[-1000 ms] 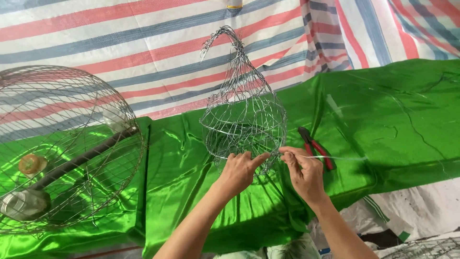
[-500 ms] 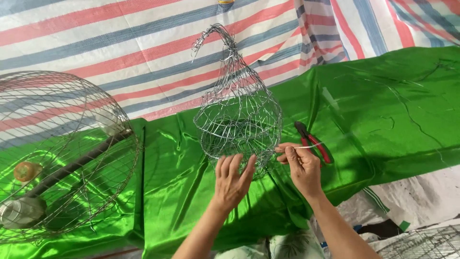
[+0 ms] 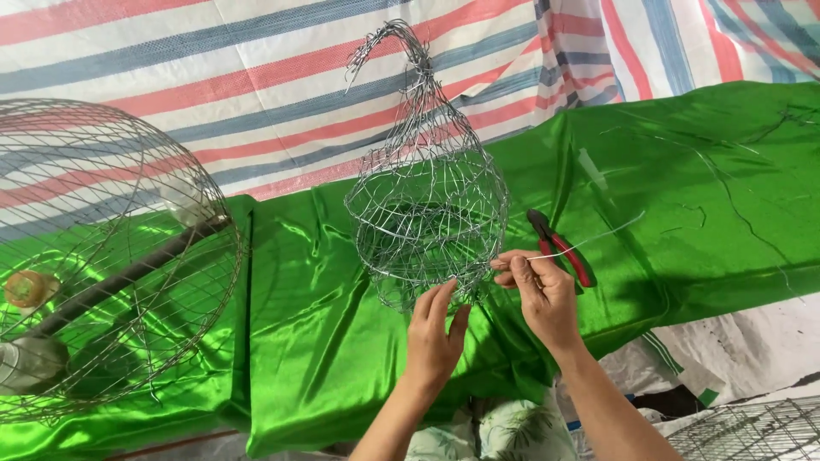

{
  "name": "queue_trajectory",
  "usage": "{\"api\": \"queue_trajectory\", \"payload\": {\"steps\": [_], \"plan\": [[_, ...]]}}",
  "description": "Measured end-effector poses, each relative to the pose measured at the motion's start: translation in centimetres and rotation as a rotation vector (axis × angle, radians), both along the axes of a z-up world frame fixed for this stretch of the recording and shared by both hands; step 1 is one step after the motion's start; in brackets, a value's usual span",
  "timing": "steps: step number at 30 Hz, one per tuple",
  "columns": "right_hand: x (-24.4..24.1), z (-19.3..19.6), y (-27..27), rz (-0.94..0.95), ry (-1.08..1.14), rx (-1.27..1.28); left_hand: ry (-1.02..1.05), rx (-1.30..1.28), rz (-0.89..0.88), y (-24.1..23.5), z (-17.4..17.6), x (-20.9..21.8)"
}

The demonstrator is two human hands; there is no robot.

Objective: The person shapes and ties a teardrop-shaped wire mesh cage on a green satin-covered table, twisting thin wire by hand around the mesh joints and using red-handled pliers to cut and crimp wire ends, working around the frame section by section.

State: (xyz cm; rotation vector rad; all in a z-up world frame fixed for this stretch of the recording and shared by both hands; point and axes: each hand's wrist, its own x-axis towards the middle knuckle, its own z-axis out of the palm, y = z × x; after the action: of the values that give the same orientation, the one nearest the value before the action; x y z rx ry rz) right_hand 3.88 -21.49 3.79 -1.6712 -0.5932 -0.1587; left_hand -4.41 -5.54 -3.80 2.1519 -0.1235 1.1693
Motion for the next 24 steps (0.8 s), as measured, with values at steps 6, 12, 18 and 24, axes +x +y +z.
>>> {"api": "queue_trajectory", "payload": {"steps": [6, 12, 18, 24], "plan": [[-0.8, -0.2, 0.2, -0.060, -0.010, 0.112, 0.265, -0.084, -0.136, 0.4, -0.9, 2.6], [-1.5, -0.5, -0.3, -0.077, -0.031, 0.091, 0.287, -0.052, -0.118, 0.4, -1.5, 3.2], [-1.5, -1.0, -0.6, -0.082, -0.039, 0.115, 0.369, -0.331, -0.251, 0.4, 0.9, 2.8], [-2.2, -0.9, -0.5, -0.063, -0.077, 0.109, 0.433, -0.406, -0.296, 1.1, 0.4, 2.9]]}}
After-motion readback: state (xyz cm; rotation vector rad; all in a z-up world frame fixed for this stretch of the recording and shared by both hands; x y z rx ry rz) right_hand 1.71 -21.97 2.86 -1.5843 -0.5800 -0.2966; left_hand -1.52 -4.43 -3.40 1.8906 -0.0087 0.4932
